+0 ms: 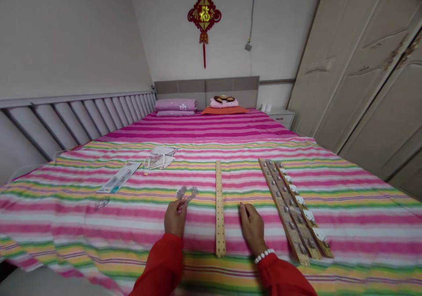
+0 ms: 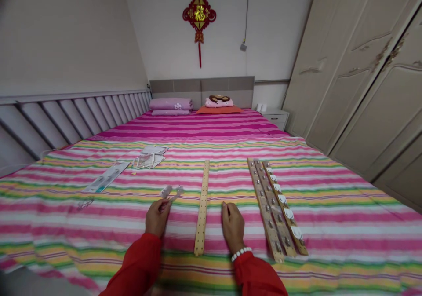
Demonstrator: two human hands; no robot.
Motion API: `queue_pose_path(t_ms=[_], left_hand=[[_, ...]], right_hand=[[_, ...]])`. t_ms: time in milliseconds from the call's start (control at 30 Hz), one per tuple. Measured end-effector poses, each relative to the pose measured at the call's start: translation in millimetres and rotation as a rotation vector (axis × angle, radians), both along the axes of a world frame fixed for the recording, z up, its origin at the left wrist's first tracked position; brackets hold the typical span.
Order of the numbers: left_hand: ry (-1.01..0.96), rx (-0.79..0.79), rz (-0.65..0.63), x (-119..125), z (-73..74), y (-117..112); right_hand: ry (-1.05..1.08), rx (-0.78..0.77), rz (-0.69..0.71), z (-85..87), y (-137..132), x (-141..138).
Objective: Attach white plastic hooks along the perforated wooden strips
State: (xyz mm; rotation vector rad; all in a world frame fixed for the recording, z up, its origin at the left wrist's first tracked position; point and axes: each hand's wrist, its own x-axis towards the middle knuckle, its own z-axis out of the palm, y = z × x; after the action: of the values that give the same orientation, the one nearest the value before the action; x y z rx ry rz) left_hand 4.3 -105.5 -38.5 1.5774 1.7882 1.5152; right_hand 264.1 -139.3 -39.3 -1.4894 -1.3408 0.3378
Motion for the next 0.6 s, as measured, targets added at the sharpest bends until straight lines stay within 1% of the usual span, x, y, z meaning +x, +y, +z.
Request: queue_pose_path(t_ms=[67, 133, 200, 300, 367, 467, 600], left_hand=[[-0.050, -0.021, 0.025, 1, 1.7, 0], [-0.181, -0.058, 0.038, 2, 4.8, -1], [-0.410, -0.115, 0.043, 3, 10.0, -4], [-0.829, -0.253, 0.056, 4, 21.3, -10], [-1.021, -0.342, 0.041, 5, 29.6, -16], [-1.120, -0.420, -0.030, 11, 39.0, -26], [-1.103, -0.501, -0.151, 24, 41.9, -40]], right_hand=[[0.000, -0.001, -0.007, -0.4, 0, 0], [0.005, -0.003, -0.005, -0.7, 0, 0], [0.014, -0.005, -0.001, -0.5, 0, 0], [0.034, -0.008, -0.005, -0.1, -1, 0], [0.067, -0.009, -0.002, -0.1, -1, 0], [0.172, -0.010, 0.034, -0.1, 0, 2], [0.418, -0.036, 0.106, 5.4, -1, 6]])
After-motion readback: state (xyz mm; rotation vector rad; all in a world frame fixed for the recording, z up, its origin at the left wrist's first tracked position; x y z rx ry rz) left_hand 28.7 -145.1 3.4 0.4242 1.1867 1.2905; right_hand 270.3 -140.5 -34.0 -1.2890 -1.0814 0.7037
